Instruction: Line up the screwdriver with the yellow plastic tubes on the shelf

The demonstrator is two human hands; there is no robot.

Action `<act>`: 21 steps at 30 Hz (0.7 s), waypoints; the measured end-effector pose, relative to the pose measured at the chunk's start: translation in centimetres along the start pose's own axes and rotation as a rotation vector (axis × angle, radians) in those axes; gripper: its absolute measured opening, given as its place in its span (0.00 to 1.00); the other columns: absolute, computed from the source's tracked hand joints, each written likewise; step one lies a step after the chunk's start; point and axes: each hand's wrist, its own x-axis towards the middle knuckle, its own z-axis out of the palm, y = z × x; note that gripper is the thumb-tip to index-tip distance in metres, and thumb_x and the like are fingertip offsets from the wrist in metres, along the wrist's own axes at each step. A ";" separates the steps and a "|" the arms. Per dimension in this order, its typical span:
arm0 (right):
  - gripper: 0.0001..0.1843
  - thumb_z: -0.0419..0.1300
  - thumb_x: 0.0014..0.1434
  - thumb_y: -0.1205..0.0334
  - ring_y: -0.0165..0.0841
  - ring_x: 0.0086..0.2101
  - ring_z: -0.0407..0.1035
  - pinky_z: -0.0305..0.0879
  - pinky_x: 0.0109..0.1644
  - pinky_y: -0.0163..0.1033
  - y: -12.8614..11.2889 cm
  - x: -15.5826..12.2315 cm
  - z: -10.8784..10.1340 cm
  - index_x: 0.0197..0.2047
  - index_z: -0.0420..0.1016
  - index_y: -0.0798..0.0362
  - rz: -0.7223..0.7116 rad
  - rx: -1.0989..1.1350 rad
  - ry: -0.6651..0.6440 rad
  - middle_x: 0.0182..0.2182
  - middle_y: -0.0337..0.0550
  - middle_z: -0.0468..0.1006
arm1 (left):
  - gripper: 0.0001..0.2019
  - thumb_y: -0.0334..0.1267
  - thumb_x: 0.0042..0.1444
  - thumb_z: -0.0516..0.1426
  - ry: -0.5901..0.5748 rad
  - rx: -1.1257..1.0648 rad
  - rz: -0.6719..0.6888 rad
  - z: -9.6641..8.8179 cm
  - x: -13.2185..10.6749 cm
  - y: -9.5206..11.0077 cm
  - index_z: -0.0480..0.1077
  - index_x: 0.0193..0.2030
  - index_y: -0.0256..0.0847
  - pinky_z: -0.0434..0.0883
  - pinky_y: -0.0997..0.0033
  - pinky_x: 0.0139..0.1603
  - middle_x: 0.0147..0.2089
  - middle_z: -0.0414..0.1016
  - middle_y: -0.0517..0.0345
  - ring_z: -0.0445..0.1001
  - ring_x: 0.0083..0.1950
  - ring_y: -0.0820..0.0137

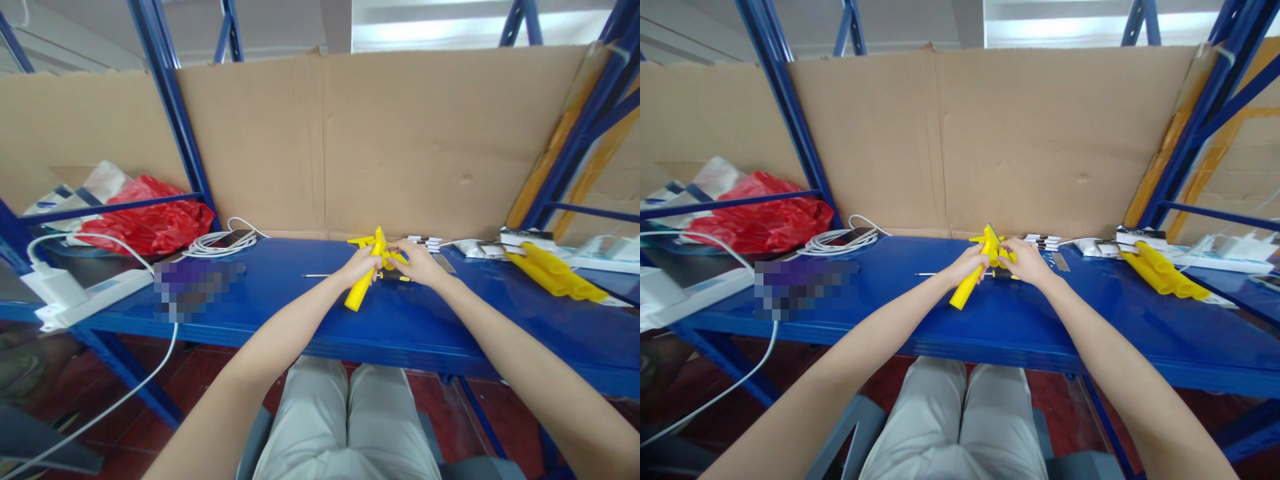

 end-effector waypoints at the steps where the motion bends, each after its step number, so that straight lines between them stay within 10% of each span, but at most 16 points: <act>1: 0.15 0.57 0.63 0.54 0.44 0.42 0.76 0.70 0.48 0.49 0.0 0.0 -0.1 0.47 0.78 0.53 -0.001 -0.003 0.017 0.43 0.53 0.82 | 0.21 0.25 0.46 0.52 -0.010 -0.007 0.002 0.0 0.0 0.0 0.67 0.49 0.36 0.64 0.77 0.21 0.17 0.62 0.69 0.64 0.17 0.74; 21: 0.04 0.55 0.58 0.64 0.38 0.31 0.73 0.66 0.39 0.43 -0.3 0.2 -0.7 0.32 0.71 0.50 -0.010 0.018 0.092 0.29 0.46 0.79 | 0.19 0.26 0.46 0.53 -0.082 0.015 0.035 0.2 0.4 -0.4 0.68 0.47 0.37 0.66 0.76 0.21 0.19 0.64 0.68 0.66 0.18 0.74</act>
